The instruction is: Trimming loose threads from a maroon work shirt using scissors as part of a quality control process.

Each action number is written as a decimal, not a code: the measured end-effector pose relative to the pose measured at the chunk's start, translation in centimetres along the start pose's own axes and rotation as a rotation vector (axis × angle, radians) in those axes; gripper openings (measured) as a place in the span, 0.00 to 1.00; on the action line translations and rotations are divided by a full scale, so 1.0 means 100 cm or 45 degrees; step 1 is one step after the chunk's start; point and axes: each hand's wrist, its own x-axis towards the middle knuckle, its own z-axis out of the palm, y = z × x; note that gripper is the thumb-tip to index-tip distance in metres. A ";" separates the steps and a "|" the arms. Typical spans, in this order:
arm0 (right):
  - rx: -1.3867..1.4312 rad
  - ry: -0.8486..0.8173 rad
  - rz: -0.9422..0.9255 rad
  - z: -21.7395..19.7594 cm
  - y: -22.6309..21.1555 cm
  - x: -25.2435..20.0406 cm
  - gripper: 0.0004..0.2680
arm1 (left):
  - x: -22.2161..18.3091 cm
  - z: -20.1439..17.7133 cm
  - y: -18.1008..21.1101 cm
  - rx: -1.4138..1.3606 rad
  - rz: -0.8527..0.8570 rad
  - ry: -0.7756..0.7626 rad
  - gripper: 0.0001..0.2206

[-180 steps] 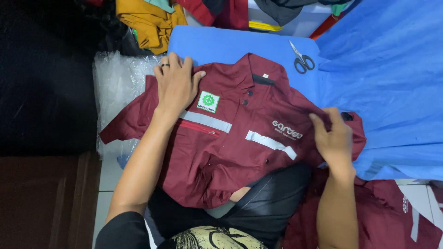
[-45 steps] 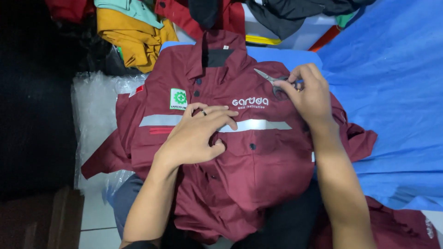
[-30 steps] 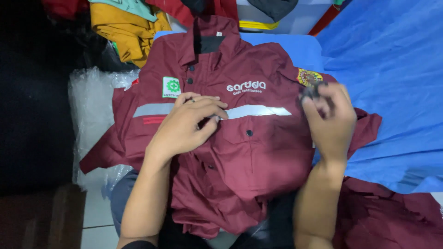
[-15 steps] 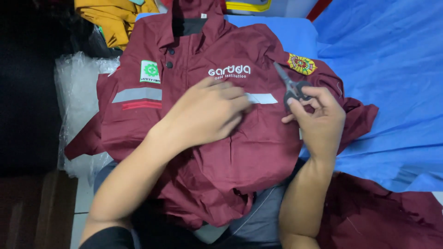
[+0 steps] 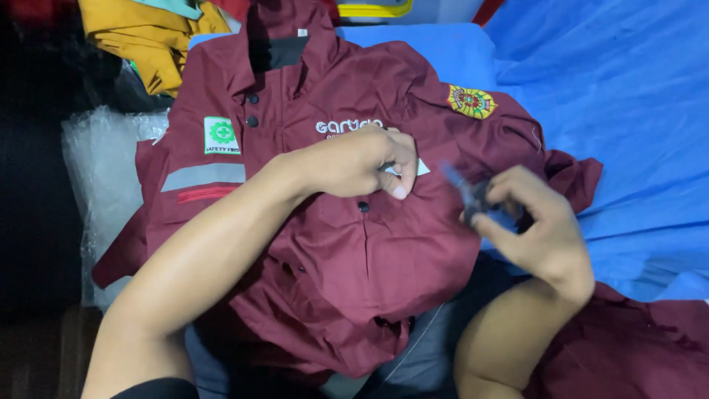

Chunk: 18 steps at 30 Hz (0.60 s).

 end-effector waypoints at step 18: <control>-0.084 -0.265 0.304 0.001 -0.008 -0.015 0.14 | -0.005 -0.007 0.009 -0.270 -0.042 0.064 0.09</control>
